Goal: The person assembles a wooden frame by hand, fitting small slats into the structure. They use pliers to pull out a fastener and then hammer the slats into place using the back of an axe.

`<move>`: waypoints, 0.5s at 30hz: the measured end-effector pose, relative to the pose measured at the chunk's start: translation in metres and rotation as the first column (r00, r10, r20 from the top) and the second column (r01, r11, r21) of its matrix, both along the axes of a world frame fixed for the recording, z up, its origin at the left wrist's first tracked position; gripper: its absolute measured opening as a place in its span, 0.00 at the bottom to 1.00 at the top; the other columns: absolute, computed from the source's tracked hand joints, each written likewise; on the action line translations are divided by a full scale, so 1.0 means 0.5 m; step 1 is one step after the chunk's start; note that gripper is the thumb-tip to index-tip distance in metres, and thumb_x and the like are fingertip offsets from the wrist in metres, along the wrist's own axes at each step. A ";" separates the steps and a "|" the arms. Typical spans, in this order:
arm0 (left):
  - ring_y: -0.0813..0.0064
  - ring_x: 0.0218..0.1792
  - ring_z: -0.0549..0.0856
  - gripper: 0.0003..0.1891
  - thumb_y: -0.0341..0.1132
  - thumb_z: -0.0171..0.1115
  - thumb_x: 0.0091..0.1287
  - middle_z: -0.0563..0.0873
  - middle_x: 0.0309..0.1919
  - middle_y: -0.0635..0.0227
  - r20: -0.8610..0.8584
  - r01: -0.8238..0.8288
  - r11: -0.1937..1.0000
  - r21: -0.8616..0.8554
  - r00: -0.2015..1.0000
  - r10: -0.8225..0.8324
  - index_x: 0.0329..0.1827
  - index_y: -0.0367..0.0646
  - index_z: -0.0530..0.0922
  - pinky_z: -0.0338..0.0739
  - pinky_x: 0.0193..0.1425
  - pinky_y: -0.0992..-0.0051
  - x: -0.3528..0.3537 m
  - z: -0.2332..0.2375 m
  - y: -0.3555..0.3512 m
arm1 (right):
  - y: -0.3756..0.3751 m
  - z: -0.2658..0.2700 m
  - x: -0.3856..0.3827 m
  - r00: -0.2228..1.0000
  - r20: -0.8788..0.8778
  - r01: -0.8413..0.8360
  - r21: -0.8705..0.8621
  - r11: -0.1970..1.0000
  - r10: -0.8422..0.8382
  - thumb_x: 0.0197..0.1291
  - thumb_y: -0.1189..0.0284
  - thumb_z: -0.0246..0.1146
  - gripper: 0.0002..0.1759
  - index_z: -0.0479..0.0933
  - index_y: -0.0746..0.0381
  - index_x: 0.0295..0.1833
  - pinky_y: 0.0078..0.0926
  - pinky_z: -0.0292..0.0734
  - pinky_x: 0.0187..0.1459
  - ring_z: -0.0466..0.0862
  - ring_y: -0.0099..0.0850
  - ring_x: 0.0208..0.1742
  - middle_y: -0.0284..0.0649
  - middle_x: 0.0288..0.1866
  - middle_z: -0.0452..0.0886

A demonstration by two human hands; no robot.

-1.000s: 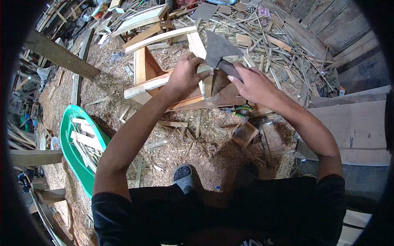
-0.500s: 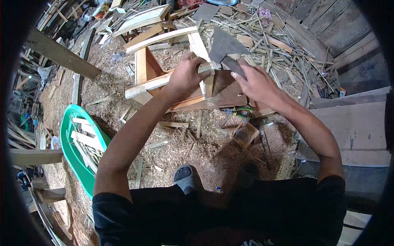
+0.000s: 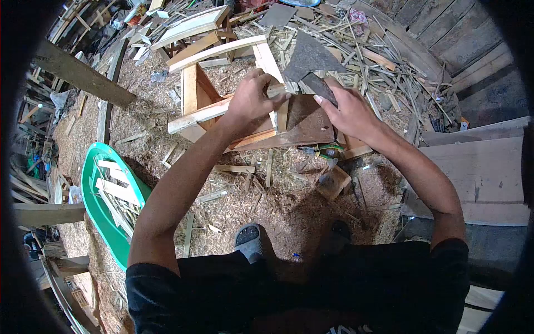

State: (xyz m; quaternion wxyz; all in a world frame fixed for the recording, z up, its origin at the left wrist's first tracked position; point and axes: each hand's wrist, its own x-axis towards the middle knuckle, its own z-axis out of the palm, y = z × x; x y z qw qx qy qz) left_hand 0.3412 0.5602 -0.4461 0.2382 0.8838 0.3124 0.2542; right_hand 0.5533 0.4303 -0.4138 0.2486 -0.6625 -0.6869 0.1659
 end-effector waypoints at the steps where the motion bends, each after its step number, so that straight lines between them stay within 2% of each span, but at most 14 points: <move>1: 0.52 0.40 0.82 0.20 0.43 0.74 0.55 0.81 0.34 0.51 0.020 0.038 0.998 0.050 0.999 -0.039 0.37 0.31 0.83 0.77 0.48 0.59 -0.002 -0.006 0.005 | 0.001 0.003 -0.002 1.000 -0.022 0.005 -0.022 1.000 -0.005 0.69 0.66 0.57 0.20 0.68 0.67 0.60 0.53 0.78 0.47 0.83 0.60 0.47 0.63 0.41 0.83; 2: 0.53 0.42 0.82 0.20 0.42 0.74 0.54 0.81 0.34 0.51 0.040 0.075 0.992 0.101 0.996 -0.080 0.37 0.31 0.83 0.77 0.49 0.59 -0.004 -0.012 0.010 | 0.001 -0.002 -0.002 1.000 -0.031 -0.005 0.023 1.000 0.006 0.68 0.66 0.57 0.21 0.68 0.66 0.60 0.52 0.78 0.46 0.83 0.60 0.47 0.62 0.42 0.83; 4: 0.58 0.38 0.84 0.20 0.40 0.77 0.52 0.81 0.36 0.56 0.034 0.076 0.990 0.122 0.996 -0.081 0.41 0.35 0.84 0.79 0.45 0.63 -0.006 -0.022 0.018 | -0.004 -0.025 0.005 0.999 -0.043 -0.022 0.111 0.994 0.027 0.68 0.66 0.58 0.21 0.68 0.65 0.61 0.52 0.78 0.46 0.83 0.59 0.45 0.60 0.43 0.83; 5: 0.61 0.36 0.85 0.20 0.39 0.78 0.51 0.82 0.38 0.58 0.031 0.075 0.988 0.135 0.996 -0.080 0.43 0.37 0.84 0.80 0.43 0.66 -0.007 -0.020 0.018 | -0.002 -0.031 0.011 0.997 -0.007 -0.079 0.138 0.987 0.081 0.68 0.66 0.59 0.21 0.68 0.64 0.62 0.51 0.79 0.45 0.83 0.58 0.45 0.58 0.44 0.82; 8: 0.61 0.38 0.85 0.19 0.36 0.78 0.50 0.82 0.37 0.59 0.005 0.045 0.995 0.085 0.999 -0.046 0.43 0.38 0.85 0.81 0.44 0.66 -0.007 -0.014 0.014 | 0.009 -0.053 0.041 0.960 0.134 -0.271 0.231 0.935 0.245 0.66 0.69 0.60 0.23 0.68 0.63 0.64 0.47 0.80 0.44 0.82 0.56 0.43 0.54 0.49 0.80; 11: 0.63 0.37 0.85 0.19 0.34 0.78 0.50 0.82 0.37 0.59 0.035 0.089 0.978 0.190 0.995 -0.097 0.44 0.38 0.85 0.81 0.43 0.67 -0.004 -0.023 0.026 | 0.032 -0.090 0.081 0.873 0.310 -0.465 0.294 0.835 0.377 0.60 0.74 0.62 0.28 0.67 0.60 0.67 0.45 0.80 0.42 0.82 0.53 0.43 0.50 0.51 0.77; 14: 0.64 0.36 0.85 0.17 0.32 0.77 0.51 0.82 0.36 0.60 0.031 0.049 0.997 -0.057 0.998 -0.047 0.44 0.38 0.86 0.81 0.43 0.67 -0.005 -0.010 0.012 | 0.046 -0.102 0.088 0.841 0.370 -0.500 0.251 0.829 0.395 0.54 0.76 0.63 0.35 0.66 0.57 0.69 0.45 0.80 0.41 0.82 0.52 0.43 0.49 0.52 0.77; 15: 0.65 0.35 0.85 0.17 0.31 0.77 0.51 0.82 0.36 0.60 0.019 0.044 0.998 -0.041 0.999 -0.044 0.45 0.38 0.86 0.81 0.43 0.68 -0.005 -0.012 0.013 | 0.054 -0.096 0.092 0.842 0.384 -0.484 0.225 0.846 0.380 0.53 0.76 0.63 0.35 0.65 0.56 0.70 0.44 0.81 0.42 0.83 0.52 0.43 0.50 0.52 0.77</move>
